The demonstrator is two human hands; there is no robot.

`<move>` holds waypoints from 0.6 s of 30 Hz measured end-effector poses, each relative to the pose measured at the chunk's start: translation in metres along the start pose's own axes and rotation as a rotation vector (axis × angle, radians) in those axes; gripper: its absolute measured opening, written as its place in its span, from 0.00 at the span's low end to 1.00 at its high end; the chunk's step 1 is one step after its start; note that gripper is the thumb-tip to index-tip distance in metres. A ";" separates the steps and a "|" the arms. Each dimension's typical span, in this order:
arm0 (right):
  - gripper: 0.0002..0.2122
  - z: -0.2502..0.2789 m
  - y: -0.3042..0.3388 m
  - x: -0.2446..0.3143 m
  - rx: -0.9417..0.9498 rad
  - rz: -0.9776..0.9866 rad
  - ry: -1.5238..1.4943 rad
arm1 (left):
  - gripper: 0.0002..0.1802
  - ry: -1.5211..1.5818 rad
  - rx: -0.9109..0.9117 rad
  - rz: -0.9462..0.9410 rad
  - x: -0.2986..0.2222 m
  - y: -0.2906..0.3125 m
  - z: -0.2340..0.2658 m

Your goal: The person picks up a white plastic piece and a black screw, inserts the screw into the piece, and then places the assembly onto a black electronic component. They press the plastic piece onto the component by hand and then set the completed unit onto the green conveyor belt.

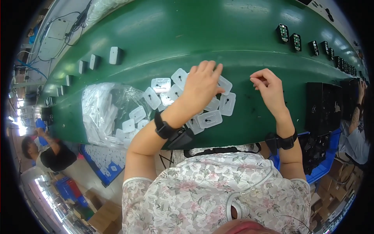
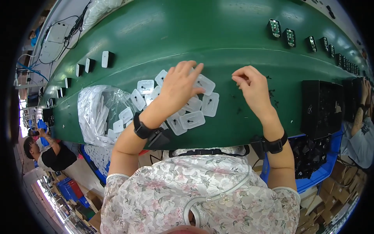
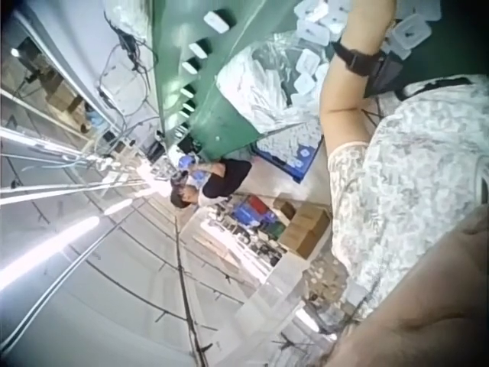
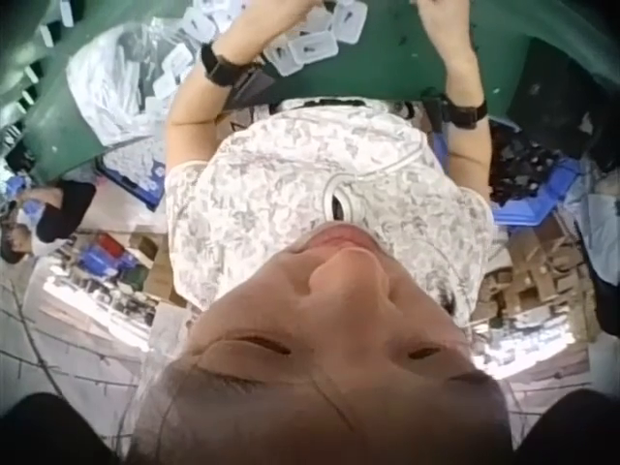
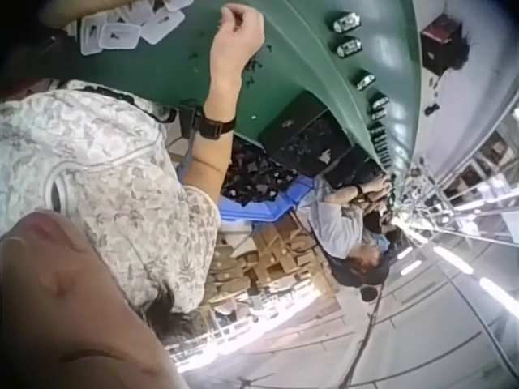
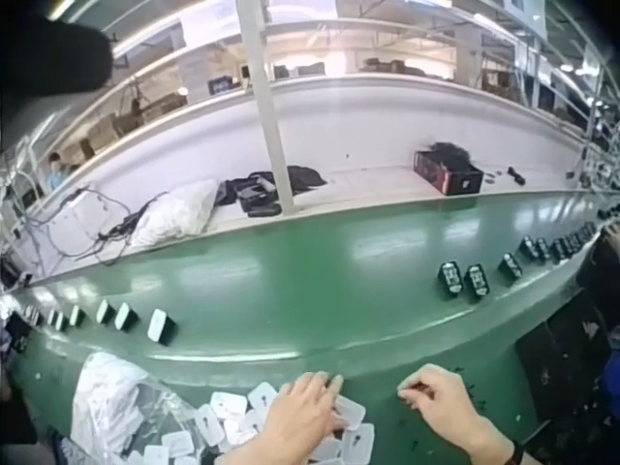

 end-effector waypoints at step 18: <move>0.03 -0.018 0.008 -0.034 0.070 -0.044 -0.143 | 0.17 0.068 -0.142 0.252 -0.028 0.052 0.031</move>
Point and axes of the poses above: each hand's wrist, its own y-axis away from the middle knuckle, its own z-axis out of the back of the hand, x = y × z, the point moved 2 cm from there along -y, towards the middle knuckle, and after that the axes turned 1 degree about -z, right-handed, at the moved point
